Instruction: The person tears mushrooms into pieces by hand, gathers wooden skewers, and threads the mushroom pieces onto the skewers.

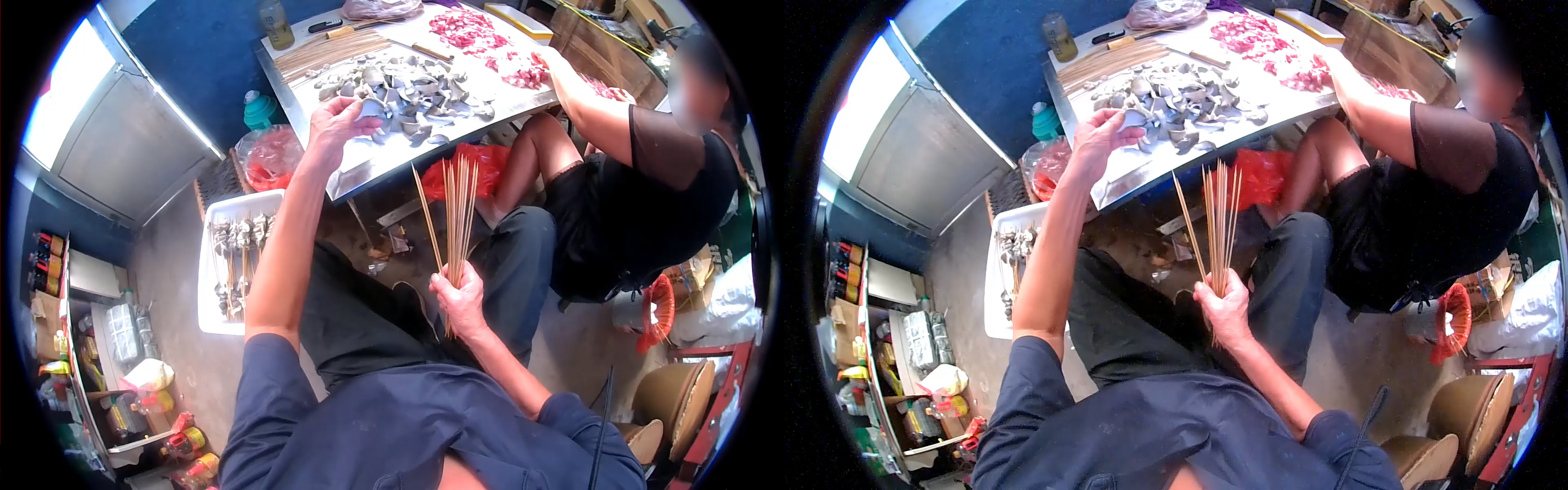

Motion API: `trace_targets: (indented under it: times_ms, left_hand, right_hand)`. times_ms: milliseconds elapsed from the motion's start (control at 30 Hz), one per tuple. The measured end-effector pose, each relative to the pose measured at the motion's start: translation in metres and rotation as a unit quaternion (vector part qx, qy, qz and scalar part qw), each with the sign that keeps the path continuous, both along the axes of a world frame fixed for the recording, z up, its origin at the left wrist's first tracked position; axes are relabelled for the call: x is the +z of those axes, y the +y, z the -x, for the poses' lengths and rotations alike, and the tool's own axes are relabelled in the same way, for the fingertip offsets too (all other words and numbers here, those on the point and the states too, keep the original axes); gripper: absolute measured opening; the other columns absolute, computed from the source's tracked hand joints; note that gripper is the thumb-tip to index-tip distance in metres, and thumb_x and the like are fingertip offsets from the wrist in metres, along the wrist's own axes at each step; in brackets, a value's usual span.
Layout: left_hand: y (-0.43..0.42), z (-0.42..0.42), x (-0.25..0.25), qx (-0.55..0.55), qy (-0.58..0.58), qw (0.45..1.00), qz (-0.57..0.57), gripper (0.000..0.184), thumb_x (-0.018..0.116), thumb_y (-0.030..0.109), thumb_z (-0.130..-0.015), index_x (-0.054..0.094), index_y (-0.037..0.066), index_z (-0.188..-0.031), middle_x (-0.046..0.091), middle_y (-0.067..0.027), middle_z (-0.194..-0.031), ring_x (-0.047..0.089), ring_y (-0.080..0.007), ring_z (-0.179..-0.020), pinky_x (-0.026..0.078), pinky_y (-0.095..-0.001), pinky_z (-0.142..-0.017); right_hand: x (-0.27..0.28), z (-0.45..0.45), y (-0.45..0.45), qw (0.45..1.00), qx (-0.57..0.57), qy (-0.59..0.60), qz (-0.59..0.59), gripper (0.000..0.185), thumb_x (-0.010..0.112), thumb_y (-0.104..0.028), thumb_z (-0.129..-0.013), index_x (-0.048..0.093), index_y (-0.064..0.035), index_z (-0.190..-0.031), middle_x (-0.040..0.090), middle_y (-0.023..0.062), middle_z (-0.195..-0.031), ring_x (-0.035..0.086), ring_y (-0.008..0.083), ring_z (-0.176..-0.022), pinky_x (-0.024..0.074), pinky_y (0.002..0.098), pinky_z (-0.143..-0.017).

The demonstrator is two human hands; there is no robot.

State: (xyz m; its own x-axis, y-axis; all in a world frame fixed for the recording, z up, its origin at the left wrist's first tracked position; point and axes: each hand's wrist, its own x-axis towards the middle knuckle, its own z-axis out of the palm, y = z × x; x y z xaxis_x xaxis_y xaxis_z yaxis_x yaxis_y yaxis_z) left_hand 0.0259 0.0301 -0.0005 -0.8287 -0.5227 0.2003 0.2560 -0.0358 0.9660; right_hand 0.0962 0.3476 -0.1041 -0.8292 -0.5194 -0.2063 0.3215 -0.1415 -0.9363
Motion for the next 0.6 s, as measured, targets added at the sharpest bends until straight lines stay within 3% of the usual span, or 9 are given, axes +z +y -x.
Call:
trace_targets:
  times_ms: [67,367,433,600]
  left_hand:
    - [0.003,-0.009,-0.005,-0.043,0.006,0.996,-0.073,0.011,0.057,0.010,-0.096,0.056,-0.001,-0.100,0.065,-0.0154,-0.096,0.070,-0.0298,-0.086,0.059,-0.0372,-0.077]
    - [0.054,-0.051,-0.026,-0.066,0.015,0.979,-0.191,0.019,0.062,0.005,-0.090,0.057,-0.002,-0.107,0.066,-0.0196,-0.104,0.068,-0.0329,-0.094,0.057,-0.0407,-0.083]
    - [0.063,-0.056,-0.026,-0.066,0.032,0.979,-0.192,0.017,0.065,0.008,-0.089,0.059,-0.002,-0.102,0.067,-0.0152,-0.099,0.069,-0.0253,-0.088,0.057,-0.0342,-0.079]
    - [0.069,-0.058,-0.034,-0.048,0.035,0.984,-0.167,0.014,0.065,0.002,-0.087,0.059,-0.001,-0.100,0.068,-0.0135,-0.096,0.069,-0.0229,-0.086,0.058,-0.0337,-0.078]
  right_hand:
    - [0.001,0.001,-0.004,1.000,0.006,0.008,0.007,0.018,0.067,-0.006,-0.087,0.050,-0.0064,-0.093,0.060,0.0018,-0.071,0.045,0.0029,-0.050,0.0348,0.0178,-0.044]
    - [0.016,0.001,-0.017,0.999,0.044,0.002,0.024,0.019,0.067,-0.004,-0.087,0.049,-0.0070,-0.094,0.060,0.0027,-0.072,0.042,0.0020,-0.047,0.0325,0.0170,-0.042]
    - [0.012,0.000,-0.018,0.999,0.050,-0.001,0.023,0.019,0.067,-0.004,-0.087,0.049,-0.0069,-0.094,0.060,0.0027,-0.072,0.042,0.0019,-0.047,0.0325,0.0170,-0.042]
    - [0.009,-0.003,-0.016,0.998,0.052,-0.019,0.016,0.019,0.070,-0.006,-0.084,0.051,-0.0066,-0.090,0.061,0.0003,-0.072,0.045,0.0025,-0.052,0.0358,0.0182,-0.046]
